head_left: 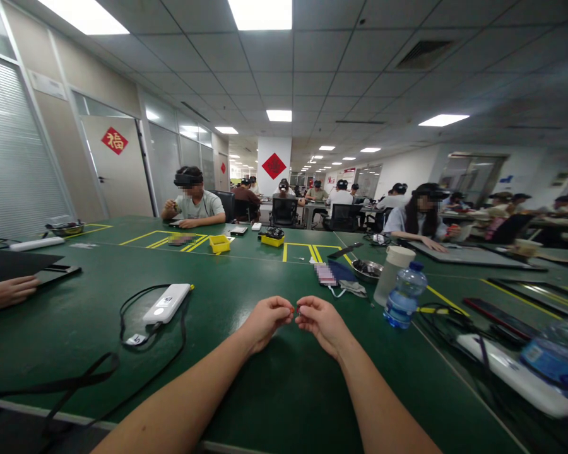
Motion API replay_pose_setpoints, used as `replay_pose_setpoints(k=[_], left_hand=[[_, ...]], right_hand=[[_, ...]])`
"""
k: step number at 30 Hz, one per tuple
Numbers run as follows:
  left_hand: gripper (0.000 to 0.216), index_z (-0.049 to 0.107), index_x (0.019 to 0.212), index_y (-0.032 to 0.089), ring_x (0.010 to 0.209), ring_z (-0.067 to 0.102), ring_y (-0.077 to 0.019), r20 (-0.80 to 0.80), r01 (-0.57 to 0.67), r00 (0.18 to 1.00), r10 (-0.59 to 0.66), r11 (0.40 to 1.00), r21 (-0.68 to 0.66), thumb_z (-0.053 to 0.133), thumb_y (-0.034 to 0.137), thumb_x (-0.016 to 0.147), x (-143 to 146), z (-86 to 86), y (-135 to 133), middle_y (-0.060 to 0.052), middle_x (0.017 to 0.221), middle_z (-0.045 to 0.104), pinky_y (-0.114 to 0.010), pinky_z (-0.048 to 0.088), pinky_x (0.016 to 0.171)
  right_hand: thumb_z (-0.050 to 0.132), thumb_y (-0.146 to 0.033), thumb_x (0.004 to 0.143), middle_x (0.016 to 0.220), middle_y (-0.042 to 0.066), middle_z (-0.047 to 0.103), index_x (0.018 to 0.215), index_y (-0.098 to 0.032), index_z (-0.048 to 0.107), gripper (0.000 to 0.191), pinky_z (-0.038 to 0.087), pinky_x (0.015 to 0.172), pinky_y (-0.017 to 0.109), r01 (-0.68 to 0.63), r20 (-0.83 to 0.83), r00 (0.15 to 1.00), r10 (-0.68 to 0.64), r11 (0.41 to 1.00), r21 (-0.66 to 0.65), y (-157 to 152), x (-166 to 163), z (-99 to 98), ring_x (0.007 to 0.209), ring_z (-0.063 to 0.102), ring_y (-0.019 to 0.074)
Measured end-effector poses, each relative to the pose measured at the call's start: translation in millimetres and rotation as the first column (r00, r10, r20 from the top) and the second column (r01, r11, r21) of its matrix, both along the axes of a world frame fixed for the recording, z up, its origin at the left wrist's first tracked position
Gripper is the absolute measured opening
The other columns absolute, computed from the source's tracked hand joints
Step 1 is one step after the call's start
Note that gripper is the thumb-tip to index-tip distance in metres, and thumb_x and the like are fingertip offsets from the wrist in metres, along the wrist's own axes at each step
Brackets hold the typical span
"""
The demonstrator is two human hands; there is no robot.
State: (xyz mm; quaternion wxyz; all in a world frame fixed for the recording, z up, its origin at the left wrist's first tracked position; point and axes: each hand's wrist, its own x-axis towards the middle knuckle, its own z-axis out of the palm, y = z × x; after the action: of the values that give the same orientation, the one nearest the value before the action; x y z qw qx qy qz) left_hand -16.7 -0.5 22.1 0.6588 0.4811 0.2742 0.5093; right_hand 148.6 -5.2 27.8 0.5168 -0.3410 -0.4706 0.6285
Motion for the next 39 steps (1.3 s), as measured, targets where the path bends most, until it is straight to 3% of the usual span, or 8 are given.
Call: replay_pose_setpoints(k=[10,17,22,29,39], left_hand=[[0.017,0.063,0.078,0.01,0.063,0.058,-0.0109,0.002,0.015,1.0,-0.015,0.999,-0.045,0.069,0.021,0.066,-1.1,-3.0,2.5,-0.007,0.073,0.063,-0.026,0.045,0.069],[0.017,0.059,0.072,0.012,0.055,0.055,-0.0093,-0.123,-0.037,0.992,0.036,0.999,-0.01,0.071,0.018,0.061,-0.2,-7.2,1.6,-0.001,0.063,0.059,-0.023,0.044,0.059],[0.016,0.06,0.075,0.012,0.056,0.056,-0.0094,-0.129,-0.037,0.991,0.034,0.999,-0.023,0.069,0.016,0.062,-0.1,-7.2,2.1,-0.003,0.066,0.06,-0.023,0.044,0.059],[0.013,0.062,0.074,0.011,0.061,0.058,-0.0107,-0.053,-0.023,0.998,0.023,1.0,-0.001,0.065,0.011,0.062,-0.1,-8.1,5.3,-0.005,0.069,0.062,-0.024,0.045,0.064],[0.012,0.063,0.077,0.01,0.066,0.06,-0.0117,-0.024,0.025,0.999,-0.026,0.999,-0.034,0.066,0.015,0.066,-0.9,-3.5,2.2,-0.007,0.072,0.063,-0.025,0.047,0.07]], right_hand=[[0.062,-0.039,0.074,0.077,0.004,0.063,0.085,-0.016,0.06,0.026,0.049,0.056,0.026,-0.036,-0.052,0.998,0.035,0.999,-0.023,-0.7,-1.1,3.0,0.06,0.062,0.0132],[0.073,-0.027,0.061,0.064,-0.001,0.059,0.081,-0.016,0.059,0.027,0.046,0.053,0.024,0.005,0.124,0.992,-0.006,1.0,0.009,0.3,-1.9,-4.8,0.055,0.058,0.0109],[0.07,-0.028,0.063,0.068,0.001,0.062,0.083,-0.016,0.061,0.026,0.044,0.05,0.022,0.006,0.223,0.975,-0.012,1.0,0.028,2.5,0.7,-8.1,0.055,0.059,0.0117],[0.067,-0.022,0.063,0.068,0.002,0.062,0.083,-0.015,0.062,0.021,0.046,0.055,0.025,0.056,0.092,0.994,-0.058,0.998,0.019,-0.4,-2.0,0.7,0.057,0.06,0.0122],[0.065,-0.023,0.066,0.069,0.004,0.063,0.086,-0.014,0.063,0.021,0.046,0.057,0.026,-0.012,0.013,1.0,0.012,1.0,-0.008,-2.5,-1.5,4.1,0.058,0.06,0.013]])
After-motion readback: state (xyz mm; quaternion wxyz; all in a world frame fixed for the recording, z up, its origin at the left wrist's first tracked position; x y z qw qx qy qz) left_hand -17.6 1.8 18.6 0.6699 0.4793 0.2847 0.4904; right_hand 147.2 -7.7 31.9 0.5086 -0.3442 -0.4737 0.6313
